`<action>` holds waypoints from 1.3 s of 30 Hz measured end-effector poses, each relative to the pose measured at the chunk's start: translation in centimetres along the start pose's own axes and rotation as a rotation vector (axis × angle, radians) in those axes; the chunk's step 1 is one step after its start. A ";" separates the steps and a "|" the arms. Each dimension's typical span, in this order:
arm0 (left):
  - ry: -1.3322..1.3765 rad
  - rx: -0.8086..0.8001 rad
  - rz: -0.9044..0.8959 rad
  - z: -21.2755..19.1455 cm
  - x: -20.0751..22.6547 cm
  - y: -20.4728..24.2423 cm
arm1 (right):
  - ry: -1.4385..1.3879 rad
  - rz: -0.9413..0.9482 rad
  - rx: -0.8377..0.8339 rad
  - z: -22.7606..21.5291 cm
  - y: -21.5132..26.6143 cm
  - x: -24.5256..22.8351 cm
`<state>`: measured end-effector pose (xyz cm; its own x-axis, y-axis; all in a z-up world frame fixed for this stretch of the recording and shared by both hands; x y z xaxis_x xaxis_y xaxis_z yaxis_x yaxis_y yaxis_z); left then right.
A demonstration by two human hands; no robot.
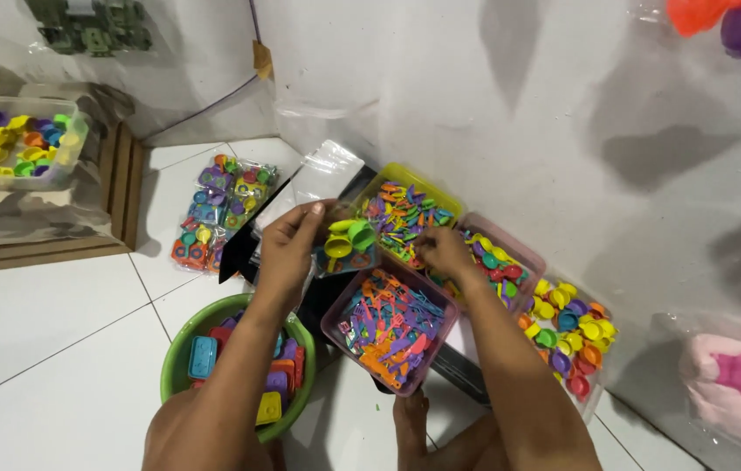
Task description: Picking small plastic toys from various containers and placing them into a plastic bag for packaging.
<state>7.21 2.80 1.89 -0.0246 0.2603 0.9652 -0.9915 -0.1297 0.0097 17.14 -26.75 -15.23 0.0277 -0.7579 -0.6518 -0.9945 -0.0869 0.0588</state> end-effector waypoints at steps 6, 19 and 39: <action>-0.001 0.007 0.002 -0.4 0.0 -0.6 | 0.067 -0.069 -0.030 1.2 -1.5 -2.0; 0.010 -0.003 -0.068 -0.8 -0.3 -0.5 | -0.227 0.006 0.078 -0.7 -2.2 -1.9; -0.075 -0.154 -0.196 -0.3 -3.3 1.2 | -0.898 -0.001 0.336 -12.9 6.8 -11.5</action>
<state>6.05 2.08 -1.32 0.1733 0.1939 0.9656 -0.9844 0.0650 0.1637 11.36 -26.98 2.42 0.0801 0.0324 -0.9963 -0.9753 0.2088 -0.0716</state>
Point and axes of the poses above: each hand's wrist, its own y-axis away from the middle knuckle, its own z-axis out of the palm, x = y × z, the point moved 5 cm from there along -y, towards the middle knuckle, and after that the axes turned 5 degrees about -y, right-handed, at the moved point
